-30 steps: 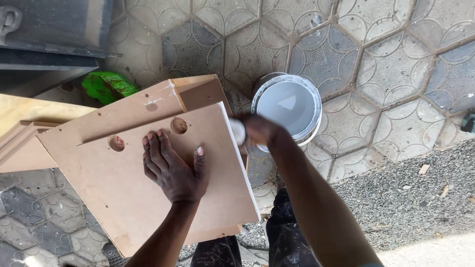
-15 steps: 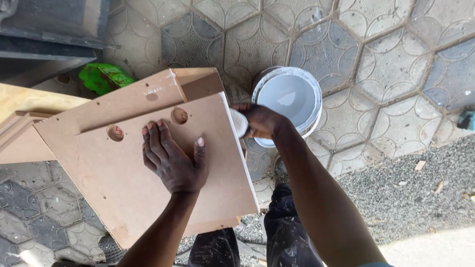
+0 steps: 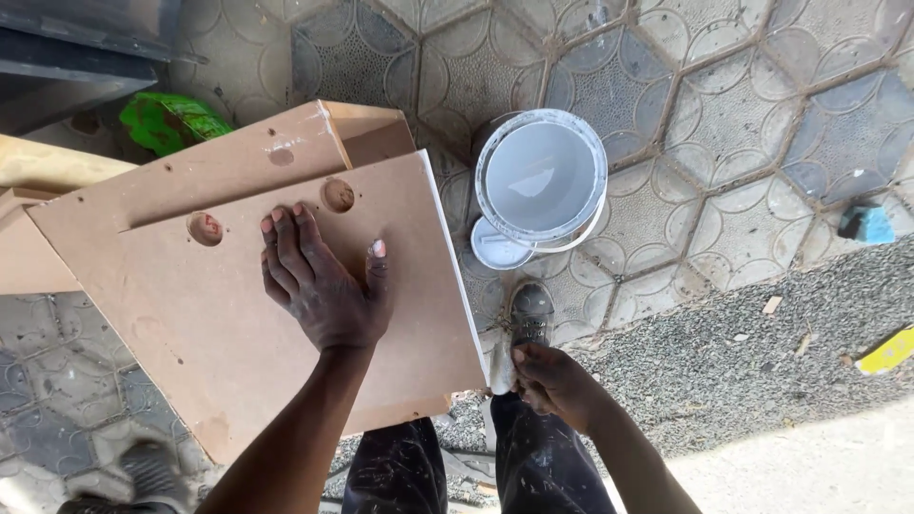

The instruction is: The person paints the edges of a rectangular wooden board with white paint using a round sponge applicator. They dip the sponge into a paint can and apply the paint to the board's perimeter, then briefly wrap the applicator with masking tape before resuming painting.

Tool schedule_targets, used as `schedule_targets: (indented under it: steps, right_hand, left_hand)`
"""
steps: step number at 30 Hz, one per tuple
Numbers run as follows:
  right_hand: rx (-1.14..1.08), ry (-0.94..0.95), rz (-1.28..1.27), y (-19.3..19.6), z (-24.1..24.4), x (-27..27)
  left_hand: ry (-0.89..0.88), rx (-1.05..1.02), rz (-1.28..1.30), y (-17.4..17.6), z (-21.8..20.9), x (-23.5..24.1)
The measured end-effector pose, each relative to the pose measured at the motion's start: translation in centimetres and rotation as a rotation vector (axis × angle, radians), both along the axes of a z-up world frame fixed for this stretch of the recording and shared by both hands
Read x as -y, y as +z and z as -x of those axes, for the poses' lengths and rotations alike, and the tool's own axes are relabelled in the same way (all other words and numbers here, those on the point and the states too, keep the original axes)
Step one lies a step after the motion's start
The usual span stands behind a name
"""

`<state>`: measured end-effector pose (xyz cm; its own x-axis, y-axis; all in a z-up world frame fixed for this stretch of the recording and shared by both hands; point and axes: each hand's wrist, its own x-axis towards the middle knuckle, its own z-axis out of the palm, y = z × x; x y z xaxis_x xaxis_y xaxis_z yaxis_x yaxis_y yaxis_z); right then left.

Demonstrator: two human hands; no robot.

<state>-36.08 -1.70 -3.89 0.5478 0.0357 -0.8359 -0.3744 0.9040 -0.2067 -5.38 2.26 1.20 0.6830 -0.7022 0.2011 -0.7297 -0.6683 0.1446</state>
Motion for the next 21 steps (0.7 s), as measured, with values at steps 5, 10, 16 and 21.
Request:
schedule_targets:
  steps: [5, 10, 16, 21]
  right_hand:
    - [-0.23, -0.047, 0.133, 4.4, -9.0, 6.1]
    - [0.324, 0.861, 1.836, -3.9, -18.1, 17.8]
    - [0.275, 0.338, 1.529, 8.5, -23.5, 20.7]
    - [0.395, 1.015, 1.676, 6.6, -10.7, 8.0]
  left_hand:
    - [0.001, 0.012, 0.009, 0.3, 0.0, 0.1]
    - [0.028, 0.026, 0.014, -0.1, -0.1, -0.2]
    - [0.028, -0.015, 0.022, 0.0, 0.0, -0.4]
    - [0.028, -0.072, 0.006, 0.3, -0.2, -0.5]
